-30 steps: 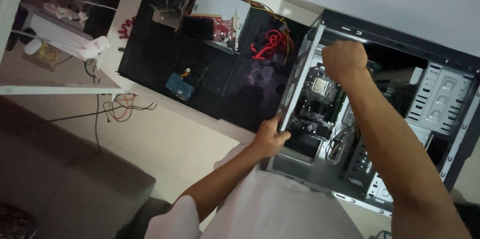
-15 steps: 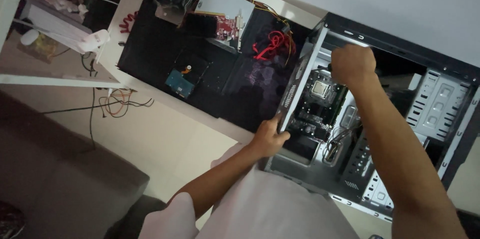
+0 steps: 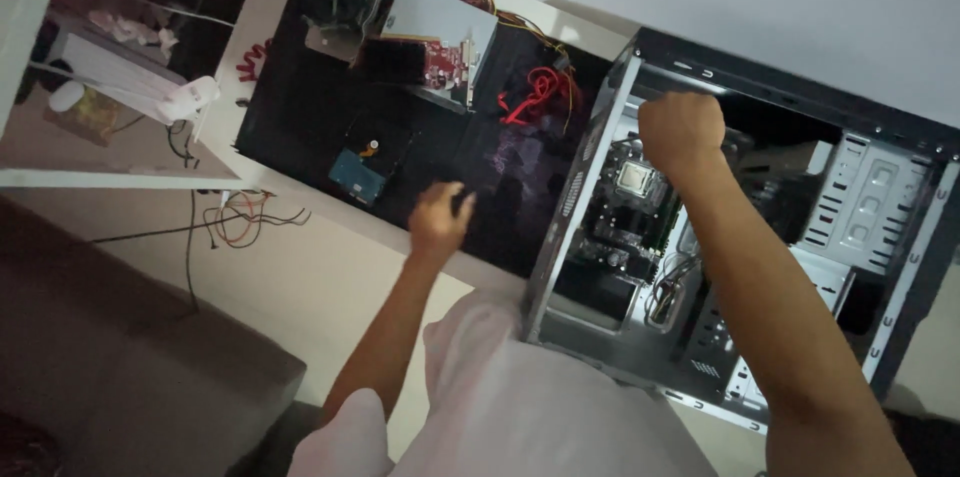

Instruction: Aligning a motherboard inside a computer case and securing it with screws using a screwdriver.

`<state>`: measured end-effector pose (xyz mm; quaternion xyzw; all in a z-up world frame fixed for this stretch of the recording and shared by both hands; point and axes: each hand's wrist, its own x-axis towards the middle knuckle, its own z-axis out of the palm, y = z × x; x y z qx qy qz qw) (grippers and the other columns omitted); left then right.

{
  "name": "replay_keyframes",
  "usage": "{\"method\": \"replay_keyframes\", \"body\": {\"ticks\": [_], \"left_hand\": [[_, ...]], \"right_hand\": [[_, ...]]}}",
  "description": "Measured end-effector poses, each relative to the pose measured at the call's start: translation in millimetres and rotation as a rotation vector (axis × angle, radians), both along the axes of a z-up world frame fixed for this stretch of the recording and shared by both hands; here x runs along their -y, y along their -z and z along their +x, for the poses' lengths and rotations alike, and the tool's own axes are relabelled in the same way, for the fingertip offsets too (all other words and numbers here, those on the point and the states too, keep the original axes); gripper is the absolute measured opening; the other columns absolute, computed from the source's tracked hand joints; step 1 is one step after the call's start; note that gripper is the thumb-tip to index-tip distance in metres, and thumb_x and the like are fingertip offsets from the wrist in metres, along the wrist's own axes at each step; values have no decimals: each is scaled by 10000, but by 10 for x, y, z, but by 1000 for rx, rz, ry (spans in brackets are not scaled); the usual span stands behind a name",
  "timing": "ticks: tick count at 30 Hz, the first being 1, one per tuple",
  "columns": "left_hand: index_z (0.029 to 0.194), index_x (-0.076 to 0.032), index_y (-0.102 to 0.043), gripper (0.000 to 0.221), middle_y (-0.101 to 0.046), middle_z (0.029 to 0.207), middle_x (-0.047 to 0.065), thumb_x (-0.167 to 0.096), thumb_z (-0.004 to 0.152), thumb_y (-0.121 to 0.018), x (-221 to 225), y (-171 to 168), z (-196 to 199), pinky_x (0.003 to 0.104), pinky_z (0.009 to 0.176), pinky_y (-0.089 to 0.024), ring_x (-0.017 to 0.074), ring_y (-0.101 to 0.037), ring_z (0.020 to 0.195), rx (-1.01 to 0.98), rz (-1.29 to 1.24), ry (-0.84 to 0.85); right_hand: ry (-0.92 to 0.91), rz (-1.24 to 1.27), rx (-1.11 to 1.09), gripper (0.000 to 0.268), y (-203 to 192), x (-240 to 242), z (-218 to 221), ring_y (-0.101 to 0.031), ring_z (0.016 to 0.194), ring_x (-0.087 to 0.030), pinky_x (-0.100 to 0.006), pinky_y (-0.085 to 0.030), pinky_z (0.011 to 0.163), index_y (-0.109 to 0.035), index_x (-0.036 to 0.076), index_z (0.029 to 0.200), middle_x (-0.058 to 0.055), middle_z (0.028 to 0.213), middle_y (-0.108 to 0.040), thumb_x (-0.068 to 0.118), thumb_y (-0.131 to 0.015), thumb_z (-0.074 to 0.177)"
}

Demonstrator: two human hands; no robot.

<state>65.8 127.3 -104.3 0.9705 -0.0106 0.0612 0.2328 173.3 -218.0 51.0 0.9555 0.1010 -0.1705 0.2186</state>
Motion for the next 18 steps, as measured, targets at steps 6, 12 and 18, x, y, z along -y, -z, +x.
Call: {"method": "replay_keyframes", "body": {"ticks": [6, 12, 18], "left_hand": [[1085, -189, -735, 163, -677, 985, 24, -270, 952, -688, -502, 275, 77, 366, 796, -570, 242, -672, 983, -20, 114, 134], [1112, -158, -737, 229, -699, 1063, 71, -199, 887, -737, -457, -100, 79, 364, 892, -560, 252, -665, 1054, -136, 104, 188], [1121, -129, -724, 222, -700, 1073, 78, -131, 900, -707, -509, -72, 34, 361, 912, -562, 256, -668, 1073, -86, 101, 249]], "right_hand": [[31, 42, -2, 131, 98, -97, 62, -757, 661, -238, -376, -570, 529, -816, 165, 759, -47, 683, -752, 115, -712, 820], [-22, -11, 46, 176, 20, -186, 7, -739, 657, -188, -345, -514, 495, -808, 206, 773, 12, 681, -731, 98, -680, 824], [-32, 1, 47, 168, 24, -175, 40, -739, 649, -187, -330, -511, 501, -810, 197, 759, 11, 676, -735, 101, -691, 828]]}}
